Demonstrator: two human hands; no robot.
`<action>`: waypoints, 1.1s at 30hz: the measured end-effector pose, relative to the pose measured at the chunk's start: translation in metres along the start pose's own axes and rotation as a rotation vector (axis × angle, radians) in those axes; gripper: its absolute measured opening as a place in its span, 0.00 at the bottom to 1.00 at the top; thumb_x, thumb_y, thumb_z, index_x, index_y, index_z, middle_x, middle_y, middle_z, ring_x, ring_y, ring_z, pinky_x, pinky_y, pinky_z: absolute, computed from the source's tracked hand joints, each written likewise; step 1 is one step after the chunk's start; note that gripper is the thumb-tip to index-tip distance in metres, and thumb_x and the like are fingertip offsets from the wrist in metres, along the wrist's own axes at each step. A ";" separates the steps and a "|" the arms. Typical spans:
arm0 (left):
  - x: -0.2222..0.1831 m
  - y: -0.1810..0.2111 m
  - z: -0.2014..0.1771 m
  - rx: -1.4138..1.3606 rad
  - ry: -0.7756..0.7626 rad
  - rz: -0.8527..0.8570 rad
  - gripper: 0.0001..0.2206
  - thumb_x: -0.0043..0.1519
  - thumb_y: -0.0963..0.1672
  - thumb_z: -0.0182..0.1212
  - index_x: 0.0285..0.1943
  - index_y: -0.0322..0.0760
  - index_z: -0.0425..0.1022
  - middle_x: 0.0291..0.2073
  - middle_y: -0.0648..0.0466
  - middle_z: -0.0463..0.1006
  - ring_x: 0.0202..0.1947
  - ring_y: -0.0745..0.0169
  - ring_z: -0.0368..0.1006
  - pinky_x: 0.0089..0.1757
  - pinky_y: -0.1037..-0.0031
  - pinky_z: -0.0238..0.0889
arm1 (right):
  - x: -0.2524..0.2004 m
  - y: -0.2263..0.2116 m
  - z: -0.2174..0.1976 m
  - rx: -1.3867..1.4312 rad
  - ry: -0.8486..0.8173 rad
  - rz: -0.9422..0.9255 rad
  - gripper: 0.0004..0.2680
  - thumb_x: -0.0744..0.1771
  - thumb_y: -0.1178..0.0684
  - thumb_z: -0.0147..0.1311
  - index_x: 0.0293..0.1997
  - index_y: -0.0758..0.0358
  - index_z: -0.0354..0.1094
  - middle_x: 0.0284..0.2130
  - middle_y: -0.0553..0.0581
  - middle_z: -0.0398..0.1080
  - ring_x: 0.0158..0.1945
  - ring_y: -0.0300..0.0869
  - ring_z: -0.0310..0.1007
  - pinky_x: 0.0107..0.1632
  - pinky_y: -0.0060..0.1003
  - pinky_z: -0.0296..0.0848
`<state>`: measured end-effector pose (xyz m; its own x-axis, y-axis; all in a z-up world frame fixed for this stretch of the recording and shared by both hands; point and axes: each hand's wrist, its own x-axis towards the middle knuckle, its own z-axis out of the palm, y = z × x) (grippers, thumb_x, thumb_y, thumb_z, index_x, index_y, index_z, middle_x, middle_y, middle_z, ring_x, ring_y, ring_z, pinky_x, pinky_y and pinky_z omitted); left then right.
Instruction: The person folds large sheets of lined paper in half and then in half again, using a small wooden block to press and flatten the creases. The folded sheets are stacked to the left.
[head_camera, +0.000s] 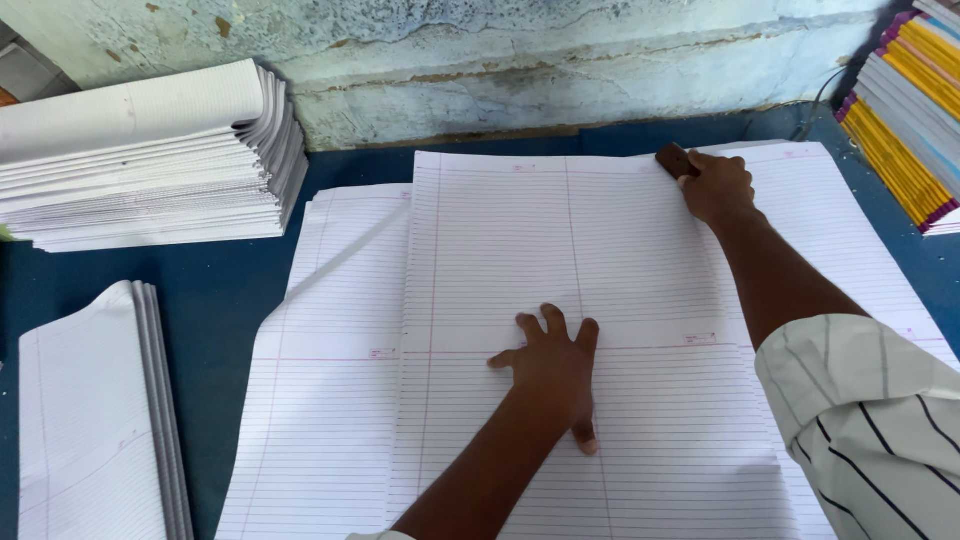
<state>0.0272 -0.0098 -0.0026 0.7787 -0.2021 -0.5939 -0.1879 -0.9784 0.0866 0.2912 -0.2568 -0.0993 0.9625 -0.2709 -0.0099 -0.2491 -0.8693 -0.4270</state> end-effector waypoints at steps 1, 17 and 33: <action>0.001 -0.001 0.001 0.008 -0.007 0.003 0.66 0.37 0.54 0.87 0.81 0.47 0.36 0.78 0.35 0.33 0.75 0.21 0.34 0.54 0.24 0.60 | 0.000 0.000 0.000 -0.001 -0.005 -0.001 0.20 0.69 0.45 0.56 0.71 0.39 0.60 0.59 0.68 0.62 0.60 0.61 0.67 0.59 0.55 0.70; 0.006 -0.001 0.018 -0.074 0.030 -0.009 0.66 0.40 0.51 0.86 0.82 0.52 0.33 0.79 0.38 0.28 0.76 0.21 0.27 0.57 0.19 0.49 | -0.083 0.013 -0.032 -0.171 -0.120 -0.123 0.18 0.69 0.47 0.56 0.68 0.33 0.65 0.55 0.65 0.67 0.61 0.57 0.69 0.63 0.55 0.70; -0.020 0.015 0.036 -0.091 0.116 -0.169 0.46 0.51 0.50 0.80 0.77 0.45 0.54 0.76 0.41 0.46 0.74 0.36 0.47 0.56 0.38 0.65 | -0.182 0.044 -0.076 -0.241 -0.283 -0.172 0.18 0.69 0.49 0.56 0.67 0.33 0.66 0.54 0.61 0.70 0.54 0.50 0.75 0.57 0.45 0.77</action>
<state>-0.0123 -0.0187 -0.0182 0.8589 -0.0334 -0.5110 0.0018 -0.9977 0.0681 0.0970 -0.2766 -0.0478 0.9754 -0.0180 -0.2198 -0.0676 -0.9731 -0.2201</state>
